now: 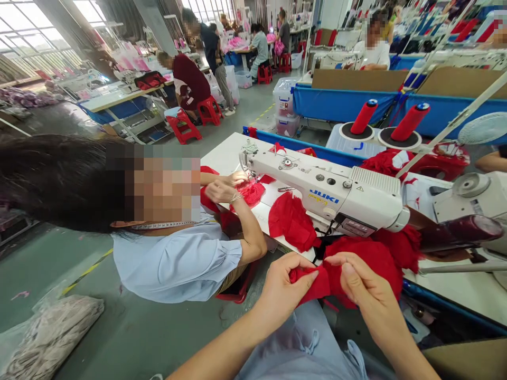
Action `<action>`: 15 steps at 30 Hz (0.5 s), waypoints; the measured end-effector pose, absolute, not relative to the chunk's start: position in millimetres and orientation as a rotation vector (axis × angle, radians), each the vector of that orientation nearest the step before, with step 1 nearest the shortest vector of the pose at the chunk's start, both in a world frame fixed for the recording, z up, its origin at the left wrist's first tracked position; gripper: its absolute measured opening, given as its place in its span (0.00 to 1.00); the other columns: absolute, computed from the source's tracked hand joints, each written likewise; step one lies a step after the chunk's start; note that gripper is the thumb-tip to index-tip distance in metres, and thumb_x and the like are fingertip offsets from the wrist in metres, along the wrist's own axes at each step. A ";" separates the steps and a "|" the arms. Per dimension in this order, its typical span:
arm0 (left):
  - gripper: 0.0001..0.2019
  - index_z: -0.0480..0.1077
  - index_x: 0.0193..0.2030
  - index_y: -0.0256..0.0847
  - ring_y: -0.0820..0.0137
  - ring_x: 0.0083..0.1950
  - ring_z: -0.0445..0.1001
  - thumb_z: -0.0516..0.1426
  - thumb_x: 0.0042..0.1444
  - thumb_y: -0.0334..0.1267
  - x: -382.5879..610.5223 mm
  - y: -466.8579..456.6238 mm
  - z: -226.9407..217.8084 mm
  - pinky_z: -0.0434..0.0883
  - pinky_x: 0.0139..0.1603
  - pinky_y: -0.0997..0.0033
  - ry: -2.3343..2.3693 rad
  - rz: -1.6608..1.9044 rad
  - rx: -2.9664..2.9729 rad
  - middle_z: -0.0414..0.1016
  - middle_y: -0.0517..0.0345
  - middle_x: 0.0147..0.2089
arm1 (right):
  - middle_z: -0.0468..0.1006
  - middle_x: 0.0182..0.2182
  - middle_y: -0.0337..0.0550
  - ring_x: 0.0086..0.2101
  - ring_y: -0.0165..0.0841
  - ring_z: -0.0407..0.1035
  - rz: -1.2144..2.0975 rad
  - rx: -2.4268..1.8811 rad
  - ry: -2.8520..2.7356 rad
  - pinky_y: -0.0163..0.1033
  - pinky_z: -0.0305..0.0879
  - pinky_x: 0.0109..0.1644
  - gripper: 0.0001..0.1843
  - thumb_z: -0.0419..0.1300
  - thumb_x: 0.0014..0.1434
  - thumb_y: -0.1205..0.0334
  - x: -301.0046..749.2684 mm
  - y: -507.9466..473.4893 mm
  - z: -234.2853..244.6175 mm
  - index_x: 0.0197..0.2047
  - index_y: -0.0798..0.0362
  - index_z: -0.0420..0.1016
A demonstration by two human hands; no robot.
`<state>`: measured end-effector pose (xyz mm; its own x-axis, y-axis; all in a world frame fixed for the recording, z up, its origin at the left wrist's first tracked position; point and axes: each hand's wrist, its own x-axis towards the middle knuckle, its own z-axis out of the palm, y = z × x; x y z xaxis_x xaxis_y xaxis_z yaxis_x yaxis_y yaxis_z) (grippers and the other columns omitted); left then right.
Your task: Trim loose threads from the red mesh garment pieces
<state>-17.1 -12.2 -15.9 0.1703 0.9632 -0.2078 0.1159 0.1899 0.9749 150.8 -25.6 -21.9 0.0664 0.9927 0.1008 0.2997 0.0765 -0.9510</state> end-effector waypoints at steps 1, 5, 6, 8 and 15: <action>0.04 0.72 0.27 0.37 0.73 0.30 0.63 0.59 0.51 0.32 -16.9 -12.2 -15.4 0.61 0.32 0.75 1.237 0.881 1.209 0.67 0.61 0.27 | 0.74 0.30 0.42 0.23 0.30 0.64 0.930 -1.377 -1.438 0.33 0.62 0.24 0.14 0.58 0.61 0.50 150.2 -24.8 -21.6 0.37 0.52 0.78; 0.04 0.72 0.27 0.37 0.73 0.30 0.63 0.59 0.51 0.33 -14.6 -13.7 -14.5 0.60 0.32 0.74 1.258 0.875 1.243 0.67 0.61 0.27 | 0.68 0.27 0.37 0.23 0.29 0.61 0.887 -1.370 -1.506 0.33 0.62 0.26 0.11 0.59 0.60 0.54 143.3 -23.4 -21.8 0.30 0.51 0.70; 0.04 0.73 0.27 0.37 0.73 0.30 0.63 0.59 0.51 0.33 -13.7 -14.3 -15.0 0.60 0.33 0.74 1.266 0.872 1.258 0.67 0.61 0.27 | 0.66 0.25 0.36 0.23 0.29 0.61 0.852 -1.368 -1.530 0.32 0.62 0.26 0.11 0.57 0.62 0.55 141.2 -23.4 -22.4 0.29 0.50 0.67; 0.04 0.73 0.27 0.38 0.72 0.31 0.64 0.58 0.51 0.33 -11.4 -15.6 -16.9 0.60 0.34 0.73 1.296 0.863 1.298 0.68 0.60 0.27 | 0.65 0.25 0.36 0.24 0.31 0.63 0.728 -1.377 -1.609 0.33 0.62 0.27 0.12 0.52 0.64 0.56 137.6 -24.0 -25.5 0.29 0.49 0.64; 0.09 0.67 0.22 0.40 0.71 0.30 0.62 0.58 0.51 0.36 -2.7 -20.6 -21.9 0.59 0.32 0.72 1.368 0.787 1.376 0.66 0.62 0.25 | 0.71 0.31 0.45 0.23 0.33 0.67 -0.172 -1.595 -1.801 0.35 0.52 0.18 0.15 0.43 0.70 0.55 133.0 -26.3 -51.6 0.34 0.50 0.63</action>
